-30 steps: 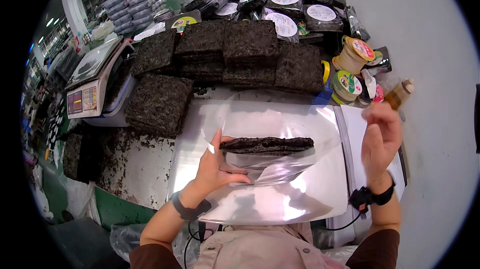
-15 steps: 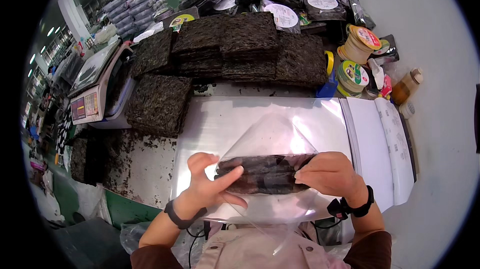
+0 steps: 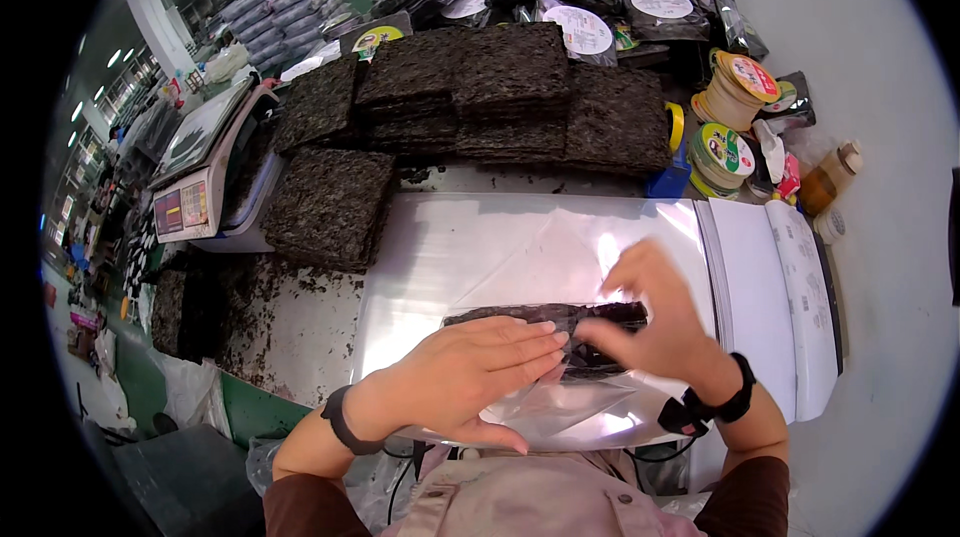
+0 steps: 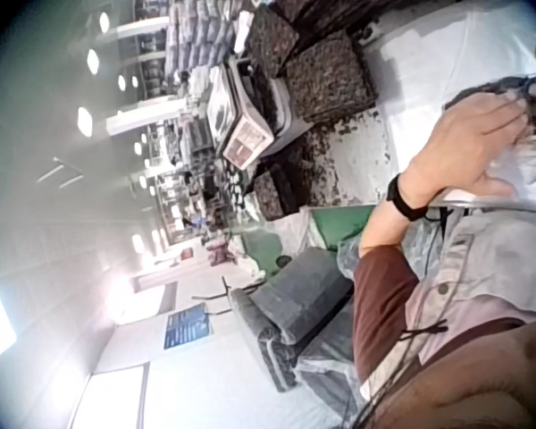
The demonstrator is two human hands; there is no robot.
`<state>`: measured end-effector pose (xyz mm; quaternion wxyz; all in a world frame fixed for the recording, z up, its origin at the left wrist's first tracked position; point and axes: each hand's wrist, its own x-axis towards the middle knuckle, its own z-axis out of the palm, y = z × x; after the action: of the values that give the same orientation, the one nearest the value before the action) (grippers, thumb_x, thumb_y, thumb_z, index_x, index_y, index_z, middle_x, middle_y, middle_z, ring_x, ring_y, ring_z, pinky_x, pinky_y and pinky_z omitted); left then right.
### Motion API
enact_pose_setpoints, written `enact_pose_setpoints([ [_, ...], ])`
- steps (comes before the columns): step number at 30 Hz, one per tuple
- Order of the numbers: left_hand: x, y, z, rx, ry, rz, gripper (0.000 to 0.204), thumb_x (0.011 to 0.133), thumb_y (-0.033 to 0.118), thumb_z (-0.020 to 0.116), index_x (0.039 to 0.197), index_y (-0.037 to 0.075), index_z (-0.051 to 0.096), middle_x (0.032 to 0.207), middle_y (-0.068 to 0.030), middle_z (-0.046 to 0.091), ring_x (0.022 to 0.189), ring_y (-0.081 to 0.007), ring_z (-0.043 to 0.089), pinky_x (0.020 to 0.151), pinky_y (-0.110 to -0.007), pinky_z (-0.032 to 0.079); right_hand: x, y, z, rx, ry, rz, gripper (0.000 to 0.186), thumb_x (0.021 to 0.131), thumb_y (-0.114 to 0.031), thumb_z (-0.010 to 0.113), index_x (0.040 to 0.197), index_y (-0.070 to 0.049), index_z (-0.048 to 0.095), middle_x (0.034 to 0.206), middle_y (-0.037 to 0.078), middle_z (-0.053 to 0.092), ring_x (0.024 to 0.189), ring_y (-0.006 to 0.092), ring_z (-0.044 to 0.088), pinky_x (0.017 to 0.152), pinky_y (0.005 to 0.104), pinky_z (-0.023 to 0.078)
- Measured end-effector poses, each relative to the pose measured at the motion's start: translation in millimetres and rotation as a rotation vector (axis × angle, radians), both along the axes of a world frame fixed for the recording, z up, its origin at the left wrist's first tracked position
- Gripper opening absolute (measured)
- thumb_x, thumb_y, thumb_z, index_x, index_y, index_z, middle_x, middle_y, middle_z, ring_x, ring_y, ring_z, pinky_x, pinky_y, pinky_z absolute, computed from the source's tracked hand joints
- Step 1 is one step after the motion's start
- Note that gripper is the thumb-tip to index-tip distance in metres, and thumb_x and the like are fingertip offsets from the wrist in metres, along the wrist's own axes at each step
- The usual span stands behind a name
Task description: The person picks up a stack of dried seaweed sheets, places them onto a plastic film, folds the film over the seaweed, and secures it with tape to create a package.
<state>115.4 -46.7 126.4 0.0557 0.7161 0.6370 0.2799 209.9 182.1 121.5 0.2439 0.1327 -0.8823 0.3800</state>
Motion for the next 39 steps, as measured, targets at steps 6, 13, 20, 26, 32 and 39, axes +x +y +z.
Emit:
enact_pose_setpoints([
  [6,-6.5,-2.5,0.5,-0.070,-0.045,-0.001,0.066,0.074,0.041,0.071,0.124,0.001,0.055,0.133,-0.0129,0.052,0.122,-0.0280,0.050,0.102,-0.041,0.039,-45.7,19.0,17.8,-0.204,-0.710,0.281,0.026,0.075,-0.015,0.073,0.092,-0.001,0.059,0.093,0.011,0.060,0.085,0.0221,0.058,0.072,0.0310,0.049],
  [13,-22.8,-4.8,-10.2,-0.036,-0.123,-0.036,0.043,0.088,0.026,0.057,0.122,0.000,0.055,0.129,-0.0133,0.054,0.123,-0.0293,0.049,0.100,-0.040,0.041,-16.1,34.5,10.1,-0.027,0.169,0.444,0.038,0.069,-0.028,0.079,0.095,-0.005,0.063,0.076,0.005,0.062,0.064,0.0213,0.057,0.058,0.0299,0.045],
  [20,-19.5,-6.3,-3.2,-0.025,-0.309,0.202,0.032,0.089,0.019,0.059,0.116,0.002,0.059,0.096,-0.0121,0.066,0.087,-0.0252,0.063,0.075,-0.035,0.049,23.6,-1.9,-15.5,0.112,0.044,0.041,0.021,0.072,-0.016,0.076,0.086,-0.004,0.065,0.061,0.004,0.058,0.052,0.0207,0.053,0.048,0.0297,0.043],
  [26,-1.9,-2.8,-22.1,0.177,-0.430,0.623,0.030,0.086,0.003,0.062,0.111,-0.002,0.047,0.073,-0.0083,0.064,0.057,-0.0105,0.058,0.050,-0.023,0.044,14.2,-7.9,-4.2,0.129,-0.049,-0.234,0.036,0.068,-0.023,0.080,0.091,-0.001,0.061,0.077,0.012,0.061,0.066,0.0262,0.059,0.059,0.0337,0.046],
  [32,-22.9,5.2,-10.2,0.325,0.204,0.826,0.041,0.079,0.007,0.072,0.112,-0.004,0.049,0.072,-0.0109,0.062,0.063,-0.0199,0.062,0.057,-0.026,0.046,-12.5,21.1,-22.4,-0.484,-0.650,0.011,0.047,0.068,-0.018,0.082,0.102,0.004,0.058,0.096,0.012,0.065,0.087,0.0168,0.061,0.076,0.0278,0.048],
  [39,-37.2,12.6,-23.3,-0.045,-1.050,0.664,0.016,0.081,0.008,0.071,0.091,-0.003,0.070,0.082,-0.0043,0.069,0.071,-0.0075,0.060,0.065,-0.021,0.049,-25.5,8.7,-17.5,-0.684,-0.670,-0.048,0.024,0.075,-0.012,0.075,0.092,0.003,0.067,0.079,0.008,0.068,0.072,0.0116,0.063,0.067,0.0238,0.049],
])
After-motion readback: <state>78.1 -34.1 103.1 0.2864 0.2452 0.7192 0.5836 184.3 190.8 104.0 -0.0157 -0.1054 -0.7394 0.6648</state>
